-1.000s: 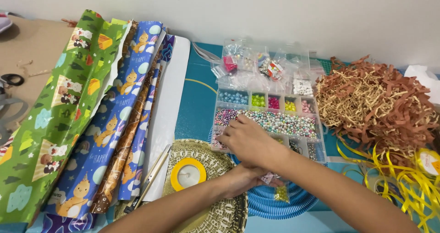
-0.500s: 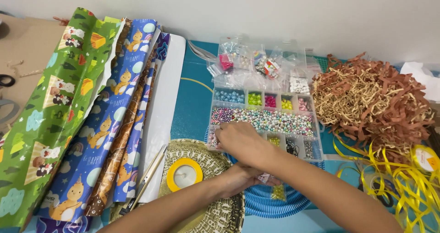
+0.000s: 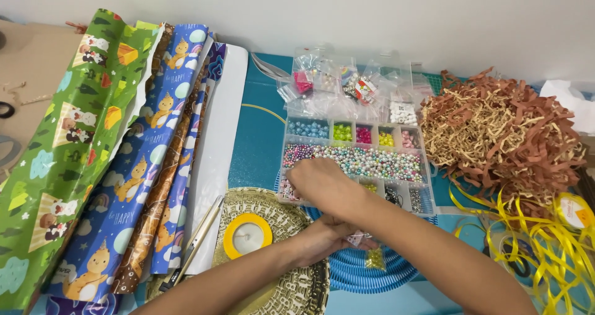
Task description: Sorting and inspecting small beads and packaging them into plastic bags within an organizer.
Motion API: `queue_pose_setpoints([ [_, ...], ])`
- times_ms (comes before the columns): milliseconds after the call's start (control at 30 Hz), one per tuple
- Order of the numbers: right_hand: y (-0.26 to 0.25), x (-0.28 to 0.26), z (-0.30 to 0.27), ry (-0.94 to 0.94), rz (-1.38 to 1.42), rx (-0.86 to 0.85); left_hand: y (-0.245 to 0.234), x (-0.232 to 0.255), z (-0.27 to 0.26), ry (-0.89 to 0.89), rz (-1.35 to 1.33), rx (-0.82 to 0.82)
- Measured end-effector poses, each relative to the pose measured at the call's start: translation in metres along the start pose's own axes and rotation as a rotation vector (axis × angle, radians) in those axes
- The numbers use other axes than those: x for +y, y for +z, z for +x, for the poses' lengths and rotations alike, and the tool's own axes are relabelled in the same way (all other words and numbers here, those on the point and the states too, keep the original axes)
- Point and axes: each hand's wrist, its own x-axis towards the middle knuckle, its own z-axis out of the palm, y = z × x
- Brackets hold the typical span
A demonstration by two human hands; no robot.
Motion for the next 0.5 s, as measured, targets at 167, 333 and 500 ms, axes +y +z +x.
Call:
queue_pose_setpoints([
  [167, 0.002, -0.004, -0.006, -0.030, -0.065, 0.055, -0.004, -0.004, 0.001, 0.005, 0.028, -0.024],
  [333, -0.022, 0.000, -0.027, -0.013, 0.185, 0.129, -0.004, -0.004, 0.002, -0.011, 0.020, 0.008],
  [500, -0.039, 0.036, -0.078, 0.110, 0.838, 0.259, -0.001, 0.005, -0.003, 0.021, 0.069, -0.115],
])
